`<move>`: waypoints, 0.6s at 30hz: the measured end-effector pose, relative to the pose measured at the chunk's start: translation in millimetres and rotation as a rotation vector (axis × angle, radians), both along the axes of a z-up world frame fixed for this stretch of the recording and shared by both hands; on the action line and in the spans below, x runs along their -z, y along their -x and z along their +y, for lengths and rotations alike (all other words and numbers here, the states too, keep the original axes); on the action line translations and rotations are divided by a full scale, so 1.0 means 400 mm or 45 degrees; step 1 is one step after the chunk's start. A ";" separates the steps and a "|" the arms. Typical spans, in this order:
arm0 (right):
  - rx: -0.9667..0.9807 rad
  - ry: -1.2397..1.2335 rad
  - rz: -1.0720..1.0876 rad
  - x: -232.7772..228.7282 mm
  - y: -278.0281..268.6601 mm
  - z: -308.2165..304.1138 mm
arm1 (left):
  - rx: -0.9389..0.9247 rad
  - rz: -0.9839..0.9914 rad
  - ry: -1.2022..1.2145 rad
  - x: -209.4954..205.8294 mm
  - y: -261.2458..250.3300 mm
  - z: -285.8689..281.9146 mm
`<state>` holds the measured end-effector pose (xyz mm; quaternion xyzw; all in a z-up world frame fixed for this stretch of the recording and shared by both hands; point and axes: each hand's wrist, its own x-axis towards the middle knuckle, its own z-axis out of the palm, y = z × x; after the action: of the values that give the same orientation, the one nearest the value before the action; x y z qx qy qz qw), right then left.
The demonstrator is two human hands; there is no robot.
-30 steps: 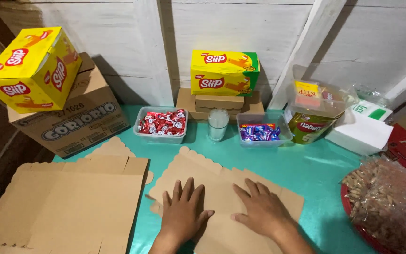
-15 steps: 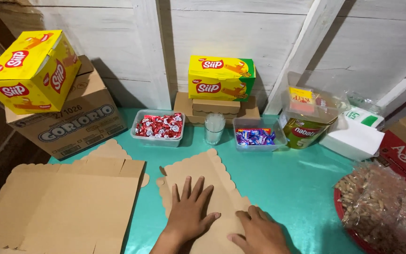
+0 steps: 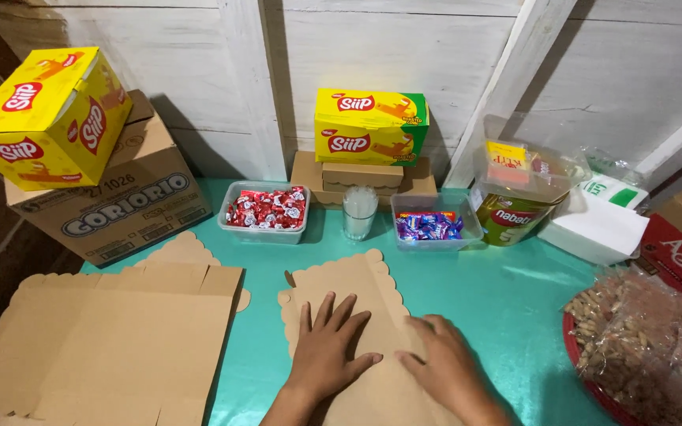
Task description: The person is seen folding flat cardboard templates into small boxes, likely for packaging snacks. They carefully fold along the pre-scored lines and tuck in the flaps to secure the box shape.
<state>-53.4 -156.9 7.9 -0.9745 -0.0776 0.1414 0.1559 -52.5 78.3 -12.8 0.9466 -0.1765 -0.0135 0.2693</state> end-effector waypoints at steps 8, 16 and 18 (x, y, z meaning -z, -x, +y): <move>0.511 -0.117 0.309 -0.039 -0.029 -0.089 | -0.122 0.046 -0.039 -0.014 -0.002 -0.002; 0.533 -0.154 0.525 -0.065 -0.027 -0.123 | -0.213 0.099 -0.047 -0.020 -0.003 -0.008; 0.533 -0.105 0.454 -0.045 -0.033 -0.137 | -0.215 0.081 -0.046 -0.019 -0.003 -0.008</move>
<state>-40.3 -211.7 25.9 -0.9219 0.1483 0.2721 0.2326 -51.3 75.1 -5.0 0.9619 -0.0871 -0.0241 0.2579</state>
